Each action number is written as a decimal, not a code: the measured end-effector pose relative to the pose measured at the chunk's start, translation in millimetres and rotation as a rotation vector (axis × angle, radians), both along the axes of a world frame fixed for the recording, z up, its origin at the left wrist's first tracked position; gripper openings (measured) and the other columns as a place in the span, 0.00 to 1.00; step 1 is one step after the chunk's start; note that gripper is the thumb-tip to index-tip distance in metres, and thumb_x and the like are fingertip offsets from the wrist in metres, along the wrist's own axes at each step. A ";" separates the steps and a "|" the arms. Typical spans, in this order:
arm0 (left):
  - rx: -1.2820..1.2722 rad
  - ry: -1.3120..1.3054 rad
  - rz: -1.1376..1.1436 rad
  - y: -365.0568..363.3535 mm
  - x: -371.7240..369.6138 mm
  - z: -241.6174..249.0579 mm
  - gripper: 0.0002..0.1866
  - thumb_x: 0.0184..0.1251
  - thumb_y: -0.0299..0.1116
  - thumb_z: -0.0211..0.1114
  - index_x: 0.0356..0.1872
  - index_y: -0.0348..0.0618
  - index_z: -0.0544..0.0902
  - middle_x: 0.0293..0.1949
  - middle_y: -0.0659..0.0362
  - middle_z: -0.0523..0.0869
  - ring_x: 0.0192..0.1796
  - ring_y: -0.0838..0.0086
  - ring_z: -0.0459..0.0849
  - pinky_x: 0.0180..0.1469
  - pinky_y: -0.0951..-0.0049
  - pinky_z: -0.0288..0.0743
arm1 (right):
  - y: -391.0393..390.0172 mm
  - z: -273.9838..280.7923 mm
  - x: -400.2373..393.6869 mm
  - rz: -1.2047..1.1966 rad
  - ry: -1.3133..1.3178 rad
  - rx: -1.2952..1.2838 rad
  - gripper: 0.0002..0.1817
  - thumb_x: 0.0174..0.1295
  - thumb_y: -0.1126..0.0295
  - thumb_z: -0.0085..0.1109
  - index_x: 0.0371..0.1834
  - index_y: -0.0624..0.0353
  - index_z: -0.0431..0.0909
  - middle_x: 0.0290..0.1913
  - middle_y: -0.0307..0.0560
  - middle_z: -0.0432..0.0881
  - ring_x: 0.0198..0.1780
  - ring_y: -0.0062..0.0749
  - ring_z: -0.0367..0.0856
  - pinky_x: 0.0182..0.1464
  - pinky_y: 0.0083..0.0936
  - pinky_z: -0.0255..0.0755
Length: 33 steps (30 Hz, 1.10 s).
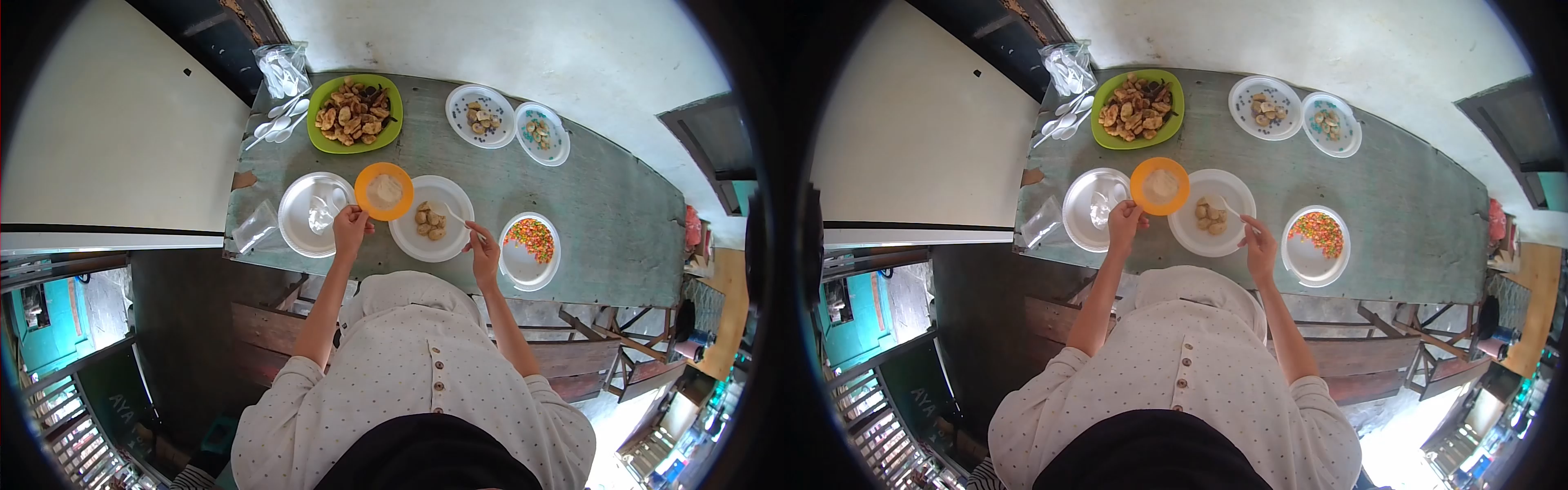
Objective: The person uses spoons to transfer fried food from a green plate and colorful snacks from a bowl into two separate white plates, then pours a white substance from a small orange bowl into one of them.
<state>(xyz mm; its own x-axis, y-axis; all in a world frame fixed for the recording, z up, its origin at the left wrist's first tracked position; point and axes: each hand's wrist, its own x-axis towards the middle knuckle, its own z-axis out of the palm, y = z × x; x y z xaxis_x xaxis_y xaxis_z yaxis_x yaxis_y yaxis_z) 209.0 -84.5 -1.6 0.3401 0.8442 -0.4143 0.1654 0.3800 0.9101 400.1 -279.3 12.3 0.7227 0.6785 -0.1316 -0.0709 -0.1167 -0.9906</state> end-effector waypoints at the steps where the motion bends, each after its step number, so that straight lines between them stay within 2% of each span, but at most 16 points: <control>1: -0.004 0.005 0.009 0.2 -0.1 -0.2 0.06 0.59 0.26 0.56 0.33 0.33 0.74 0.23 0.60 0.78 0.20 0.81 0.77 0.23 0.82 0.76 | -0.4 0.5 -0.7 0.020 -0.041 -0.022 0.11 0.61 0.73 0.48 0.46 0.61 0.75 0.41 0.44 0.79 0.24 0.18 0.73 0.27 0.13 0.68; 8: -0.003 -0.038 0.015 -5.3 1.3 -6.4 0.05 0.58 0.25 0.56 0.32 0.33 0.73 0.22 0.59 0.78 0.19 0.79 0.77 0.21 0.81 0.76 | 1.6 5.4 -5.9 0.078 -0.159 -0.099 0.12 0.61 0.75 0.48 0.46 0.59 0.76 0.41 0.43 0.79 0.24 0.19 0.73 0.27 0.14 0.69; 10: -0.017 -0.043 -0.004 -6.3 1.5 -8.1 0.06 0.59 0.26 0.56 0.34 0.33 0.74 0.24 0.59 0.79 0.20 0.81 0.77 0.23 0.82 0.76 | 2.6 4.0 -6.2 0.062 -0.205 -0.061 0.11 0.59 0.76 0.50 0.44 0.58 0.77 0.40 0.43 0.79 0.24 0.19 0.75 0.25 0.13 0.68; 14: -0.032 -0.028 -0.012 -7.0 2.0 -6.3 0.06 0.59 0.26 0.56 0.35 0.33 0.74 0.24 0.59 0.79 0.20 0.81 0.77 0.23 0.82 0.76 | 7.2 8.4 -4.2 0.022 -0.168 -0.055 0.11 0.59 0.77 0.49 0.44 0.58 0.77 0.41 0.43 0.79 0.24 0.19 0.76 0.25 0.13 0.68; 17: -0.026 -0.016 -0.019 -7.2 2.4 -7.7 0.06 0.59 0.26 0.56 0.35 0.33 0.74 0.25 0.59 0.79 0.21 0.81 0.77 0.23 0.82 0.76 | 12.2 15.2 -4.8 0.031 -0.238 -0.070 0.12 0.60 0.78 0.47 0.45 0.59 0.77 0.41 0.44 0.78 0.24 0.20 0.74 0.26 0.14 0.69; 19: -0.015 -0.043 0.005 -7.3 3.0 -8.8 0.05 0.58 0.25 0.56 0.32 0.33 0.73 0.22 0.59 0.78 0.19 0.79 0.78 0.21 0.81 0.76 | 15.8 18.9 -5.7 0.044 -0.386 -0.058 0.12 0.58 0.79 0.48 0.44 0.58 0.77 0.42 0.45 0.78 0.26 0.21 0.76 0.25 0.15 0.70; 26: -0.020 -0.033 -0.048 -14.3 5.7 -5.6 0.05 0.58 0.25 0.56 0.32 0.34 0.73 0.23 0.59 0.79 0.19 0.80 0.78 0.21 0.81 0.76 | 25.9 38.4 -12.0 0.028 -0.385 0.027 0.12 0.59 0.79 0.47 0.44 0.60 0.77 0.41 0.46 0.78 0.25 0.20 0.75 0.25 0.14 0.69; 28: -0.047 -0.017 -0.096 -17.9 7.8 -4.9 0.06 0.59 0.26 0.56 0.34 0.33 0.73 0.24 0.59 0.79 0.21 0.81 0.77 0.24 0.82 0.77 | 27.5 36.7 -14.1 0.112 -0.310 0.019 0.11 0.59 0.78 0.47 0.44 0.60 0.77 0.41 0.46 0.78 0.24 0.21 0.74 0.25 0.14 0.68; 33: -0.028 -0.031 -0.122 -24.1 16.4 -1.6 0.05 0.58 0.25 0.56 0.32 0.33 0.74 0.23 0.59 0.79 0.21 0.81 0.77 0.23 0.82 0.77 | 27.4 20.4 -15.6 0.119 -0.167 -0.025 0.11 0.61 0.74 0.48 0.45 0.61 0.76 0.41 0.45 0.79 0.23 0.19 0.73 0.26 0.13 0.67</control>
